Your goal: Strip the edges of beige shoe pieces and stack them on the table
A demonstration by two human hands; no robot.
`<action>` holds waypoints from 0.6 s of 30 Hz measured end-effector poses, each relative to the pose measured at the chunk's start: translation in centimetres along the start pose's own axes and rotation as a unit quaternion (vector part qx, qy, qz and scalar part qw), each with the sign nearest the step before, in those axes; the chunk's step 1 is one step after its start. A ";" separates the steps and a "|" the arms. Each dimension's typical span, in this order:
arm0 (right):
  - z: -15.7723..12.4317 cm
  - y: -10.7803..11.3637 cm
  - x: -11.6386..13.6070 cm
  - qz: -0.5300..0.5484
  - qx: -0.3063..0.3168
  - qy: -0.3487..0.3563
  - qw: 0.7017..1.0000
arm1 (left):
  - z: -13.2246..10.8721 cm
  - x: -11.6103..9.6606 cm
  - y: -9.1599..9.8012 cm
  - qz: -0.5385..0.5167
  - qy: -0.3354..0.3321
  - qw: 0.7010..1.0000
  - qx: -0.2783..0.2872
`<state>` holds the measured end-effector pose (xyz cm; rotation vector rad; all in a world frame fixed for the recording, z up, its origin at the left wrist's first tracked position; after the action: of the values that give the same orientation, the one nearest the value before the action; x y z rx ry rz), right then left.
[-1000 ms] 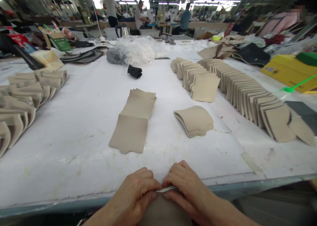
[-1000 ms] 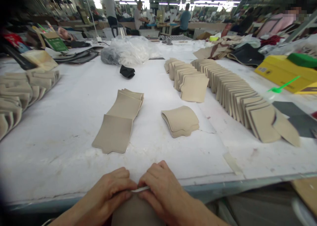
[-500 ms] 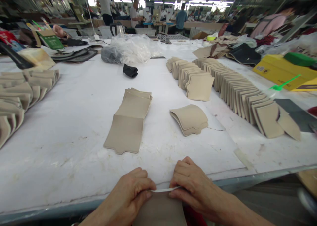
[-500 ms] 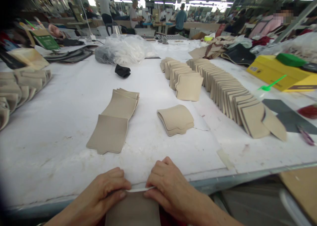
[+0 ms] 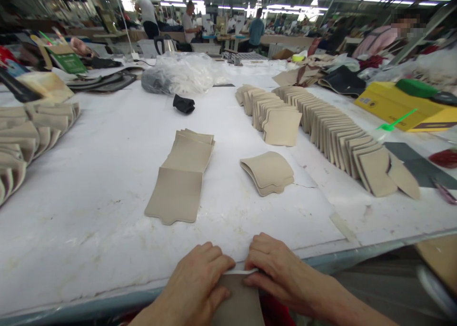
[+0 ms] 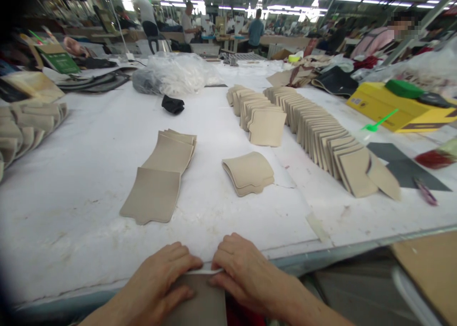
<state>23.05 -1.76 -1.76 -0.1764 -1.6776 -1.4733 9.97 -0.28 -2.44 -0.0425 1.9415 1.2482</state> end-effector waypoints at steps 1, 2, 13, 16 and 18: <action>0.0 0.0 0.0 -0.002 0.000 -0.001 1.000 | 0.2 -0.2 -0.3 0.006 -0.003 1.000 -0.001; -0.1 -0.1 -0.1 -0.003 0.000 -0.002 1.000 | 0.3 -0.4 -0.6 0.010 -0.005 1.000 -0.005; -0.1 -0.3 -0.3 0.014 -0.022 -0.003 1.000 | 0.7 0.1 -0.4 -0.047 0.001 0.998 -0.048; 0.0 0.0 -0.2 0.007 -0.016 -0.011 1.000 | 0.4 0.0 0.1 -0.050 0.004 0.999 -0.022; 0.1 0.2 0.0 -0.001 -0.010 -0.016 1.000 | 0.0 0.4 0.6 -0.075 0.036 0.996 -0.011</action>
<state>23.13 -1.62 -1.56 -0.2094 -1.6883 -1.4977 9.45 0.22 -2.20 -0.2436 1.9475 1.1814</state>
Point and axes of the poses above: each hand's wrist, its own z-axis towards the middle knuckle, its own y-axis out of the back of the hand, x = y × z, the point moved 7 cm from there along z, towards the middle knuckle, and after that the axes turned 13 degrees about -x, right-handed, at the moved point
